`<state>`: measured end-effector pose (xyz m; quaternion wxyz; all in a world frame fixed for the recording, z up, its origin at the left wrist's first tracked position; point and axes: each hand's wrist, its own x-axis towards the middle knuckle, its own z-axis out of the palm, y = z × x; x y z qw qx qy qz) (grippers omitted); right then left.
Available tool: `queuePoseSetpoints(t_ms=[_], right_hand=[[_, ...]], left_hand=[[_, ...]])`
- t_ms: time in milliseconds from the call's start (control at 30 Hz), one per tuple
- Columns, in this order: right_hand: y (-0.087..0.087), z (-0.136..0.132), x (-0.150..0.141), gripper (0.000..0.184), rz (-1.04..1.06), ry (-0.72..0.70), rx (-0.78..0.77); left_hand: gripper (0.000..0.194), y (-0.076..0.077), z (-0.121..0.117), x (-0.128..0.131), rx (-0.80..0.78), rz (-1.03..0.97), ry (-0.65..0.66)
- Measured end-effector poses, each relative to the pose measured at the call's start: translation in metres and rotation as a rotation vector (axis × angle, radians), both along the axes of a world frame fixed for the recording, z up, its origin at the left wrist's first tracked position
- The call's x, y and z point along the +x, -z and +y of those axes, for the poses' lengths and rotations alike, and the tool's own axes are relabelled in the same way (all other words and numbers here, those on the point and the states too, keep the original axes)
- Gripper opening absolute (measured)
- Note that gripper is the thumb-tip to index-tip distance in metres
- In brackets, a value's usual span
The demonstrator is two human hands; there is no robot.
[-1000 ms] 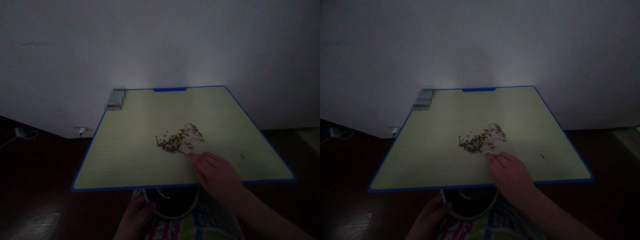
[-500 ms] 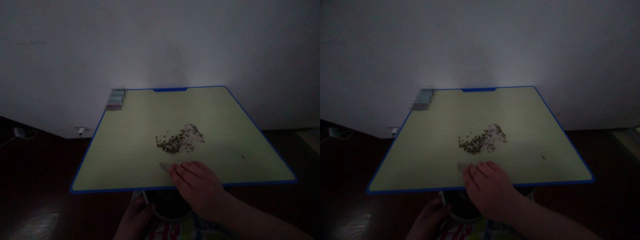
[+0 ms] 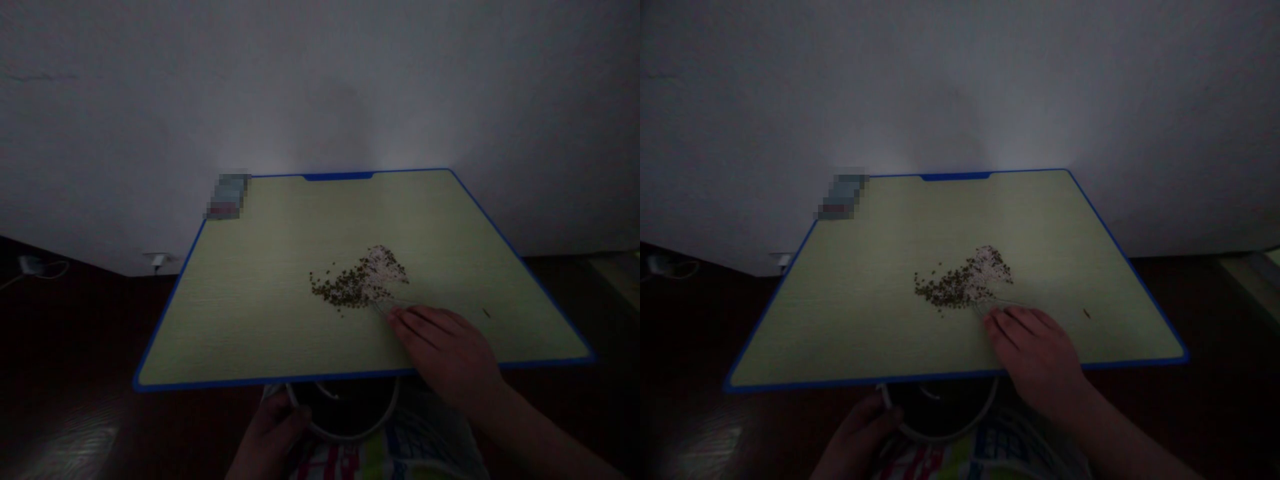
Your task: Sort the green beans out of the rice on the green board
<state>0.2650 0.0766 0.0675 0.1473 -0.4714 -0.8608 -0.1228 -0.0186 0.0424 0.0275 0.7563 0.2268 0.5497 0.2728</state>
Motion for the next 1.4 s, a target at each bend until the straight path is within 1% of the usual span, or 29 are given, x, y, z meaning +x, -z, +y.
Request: queuePoseSetpoints(t_ms=[100,200,300,467,567,700,767,867,967,1033,1100,1167,1233,1300,1400], right_hand=[[-0.002,0.001,0.012,0.029,-0.001,-0.017,0.016],[-0.010,0.003,0.017,0.027,0.015,-0.030,0.011],[-0.019,0.008,0.015,0.024,0.063,-0.051,0.006],[-0.028,0.018,0.004,0.021,0.134,-0.062,0.000],[-0.031,0.018,-0.001,0.018,0.199,-0.063,-0.021],[-0.029,0.010,-0.001,0.017,0.242,-0.116,-0.034],[-0.028,0.006,0.004,0.016,0.237,-0.125,-0.026],[-0.029,0.003,0.015,0.015,0.210,-0.087,0.004],[-0.032,0.001,0.018,0.016,0.165,-0.084,0.020],[-0.034,0.000,0.009,0.021,0.123,-0.140,0.008],[-0.035,-0.001,-0.008,0.030,0.100,-0.220,-0.021],[-0.035,0.002,-0.028,0.036,0.086,-0.249,-0.036],[-0.033,0.009,-0.046,0.033,0.080,-0.231,-0.029],[-0.031,0.017,-0.058,0.032,0.034,-0.219,-0.036],[-0.025,0.027,-0.063,0.029,0.006,-0.185,-0.038]], left_hand=[[0.019,0.004,-0.003,0.000,0.012,0.019,-0.020],[0.022,0.002,-0.003,0.002,-0.002,-0.006,-0.029],[0.024,-0.002,-0.002,0.004,0.012,-0.019,-0.015],[0.023,-0.003,-0.002,0.005,-0.032,-0.043,-0.085],[0.022,0.000,-0.003,0.002,-0.021,-0.023,-0.050],[0.022,0.002,-0.005,-0.001,0.009,-0.006,-0.031],[0.023,0.001,-0.004,-0.001,0.025,0.010,-0.009],[0.024,-0.003,-0.002,0.000,0.027,0.053,0.020],[0.024,-0.005,0.000,0.002,0.008,0.025,0.023],[0.024,-0.006,0.001,0.003,0.015,0.026,0.001],[0.024,-0.007,0.002,0.003,0.034,0.105,0.003],[0.021,-0.008,0.004,0.004,0.041,0.149,0.018],[0.020,-0.011,0.005,0.005,0.024,0.126,-0.010],[0.018,-0.013,0.005,0.005,0.017,0.133,0.008],[0.018,-0.013,0.003,0.004,-0.018,0.129,-0.041]])
